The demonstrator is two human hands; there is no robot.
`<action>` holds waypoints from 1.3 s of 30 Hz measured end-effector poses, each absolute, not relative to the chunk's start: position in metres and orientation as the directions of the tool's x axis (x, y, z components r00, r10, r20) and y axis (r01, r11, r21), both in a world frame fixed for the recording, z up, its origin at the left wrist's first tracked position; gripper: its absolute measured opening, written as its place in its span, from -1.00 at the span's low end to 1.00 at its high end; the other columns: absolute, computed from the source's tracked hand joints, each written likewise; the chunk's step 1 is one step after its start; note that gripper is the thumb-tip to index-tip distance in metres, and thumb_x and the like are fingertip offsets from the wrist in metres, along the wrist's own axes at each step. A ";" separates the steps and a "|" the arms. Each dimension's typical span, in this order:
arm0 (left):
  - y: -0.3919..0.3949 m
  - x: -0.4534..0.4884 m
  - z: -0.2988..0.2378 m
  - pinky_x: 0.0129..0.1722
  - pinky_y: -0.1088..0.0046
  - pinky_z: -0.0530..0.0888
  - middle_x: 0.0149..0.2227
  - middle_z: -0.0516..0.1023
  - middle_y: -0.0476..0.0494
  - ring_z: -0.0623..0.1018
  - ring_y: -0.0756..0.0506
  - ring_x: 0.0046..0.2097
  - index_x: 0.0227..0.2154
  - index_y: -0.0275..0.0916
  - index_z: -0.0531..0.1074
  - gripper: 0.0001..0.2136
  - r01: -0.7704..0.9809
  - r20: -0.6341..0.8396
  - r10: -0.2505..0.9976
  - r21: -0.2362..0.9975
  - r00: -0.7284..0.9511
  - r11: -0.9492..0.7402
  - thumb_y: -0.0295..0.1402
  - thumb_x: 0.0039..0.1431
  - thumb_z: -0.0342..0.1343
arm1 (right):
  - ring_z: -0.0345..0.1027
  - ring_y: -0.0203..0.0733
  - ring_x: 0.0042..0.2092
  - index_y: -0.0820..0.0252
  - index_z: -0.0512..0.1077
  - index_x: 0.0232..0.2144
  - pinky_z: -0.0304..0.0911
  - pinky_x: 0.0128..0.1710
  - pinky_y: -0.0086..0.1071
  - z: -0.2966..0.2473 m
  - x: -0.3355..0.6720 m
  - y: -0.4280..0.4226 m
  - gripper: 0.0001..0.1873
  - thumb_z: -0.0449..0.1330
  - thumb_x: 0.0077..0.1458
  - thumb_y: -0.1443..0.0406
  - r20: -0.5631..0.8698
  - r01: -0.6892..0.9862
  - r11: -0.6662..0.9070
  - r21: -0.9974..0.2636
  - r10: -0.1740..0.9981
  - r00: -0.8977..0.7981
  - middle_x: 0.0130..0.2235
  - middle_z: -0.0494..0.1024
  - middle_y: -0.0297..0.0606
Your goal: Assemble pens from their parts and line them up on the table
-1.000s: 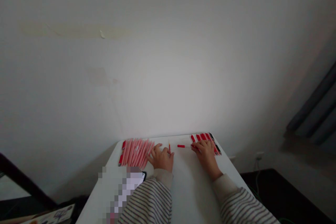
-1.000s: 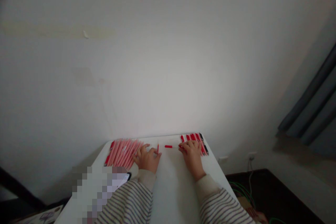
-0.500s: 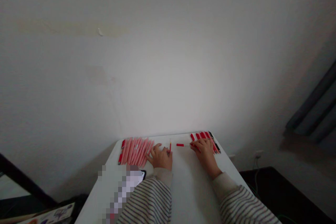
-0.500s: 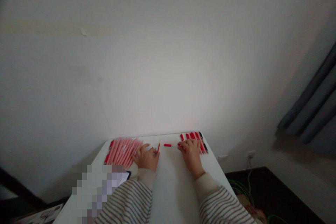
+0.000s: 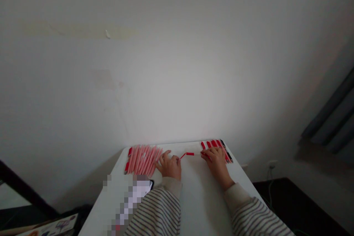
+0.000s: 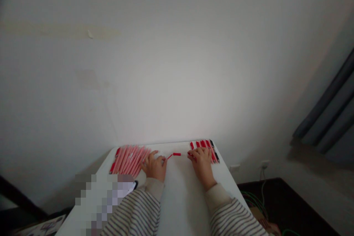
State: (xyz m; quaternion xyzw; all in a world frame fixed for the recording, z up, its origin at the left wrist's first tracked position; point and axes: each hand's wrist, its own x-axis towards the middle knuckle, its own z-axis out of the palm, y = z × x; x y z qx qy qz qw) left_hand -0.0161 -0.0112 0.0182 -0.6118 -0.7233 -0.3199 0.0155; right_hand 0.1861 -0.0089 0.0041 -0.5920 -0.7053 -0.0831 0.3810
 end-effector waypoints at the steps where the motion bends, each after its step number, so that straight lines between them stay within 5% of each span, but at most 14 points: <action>1: -0.011 -0.016 0.019 0.15 -0.11 0.05 0.06 0.42 -0.08 0.28 -0.24 0.12 -0.45 -0.07 0.57 -0.89 0.894 0.420 0.872 0.447 -0.252 0.043 -0.35 0.03 0.14 | 0.26 -0.05 -0.09 -0.03 0.55 -0.26 -0.02 0.09 -0.03 0.004 0.186 -0.009 -0.82 0.15 0.16 0.17 0.637 0.898 0.287 -0.333 0.770 -0.010 -0.27 0.54 -0.26; 12: -0.006 -0.028 0.025 0.13 -0.04 0.11 0.08 0.41 -0.09 0.27 -0.24 0.14 -0.40 -0.08 0.57 -0.87 0.865 0.444 0.840 0.497 -0.313 0.059 -0.31 0.11 0.10 | 0.26 -0.10 -0.13 -0.03 0.54 -0.25 0.06 -0.03 -0.14 -0.005 0.195 -0.002 -0.80 0.13 0.17 0.15 0.690 0.904 0.281 -0.321 0.724 0.020 -0.28 0.53 -0.27; 25: -0.007 -0.035 0.030 0.13 -0.23 0.08 0.12 0.37 -0.07 0.23 -0.27 0.18 -0.42 -0.03 0.56 -0.90 0.862 0.393 0.861 0.497 -0.322 0.095 -0.34 0.09 0.14 | 0.20 -0.03 -0.10 0.03 0.54 -0.24 0.07 -0.01 -0.10 -0.010 0.198 -0.001 -0.80 0.13 0.15 0.19 0.704 0.894 0.226 -0.387 0.699 0.128 -0.26 0.53 -0.24; 39: -0.006 -0.035 0.032 0.13 -0.20 0.07 0.12 0.36 -0.05 0.22 -0.25 0.17 -0.39 -0.02 0.55 -0.84 0.863 0.372 0.870 0.493 -0.324 0.110 -0.34 0.14 0.06 | 0.21 -0.03 -0.11 0.02 0.53 -0.24 0.09 -0.02 -0.10 -0.010 0.198 -0.001 -0.78 0.09 0.16 0.22 0.692 0.904 0.194 -0.382 0.708 0.140 -0.26 0.53 -0.23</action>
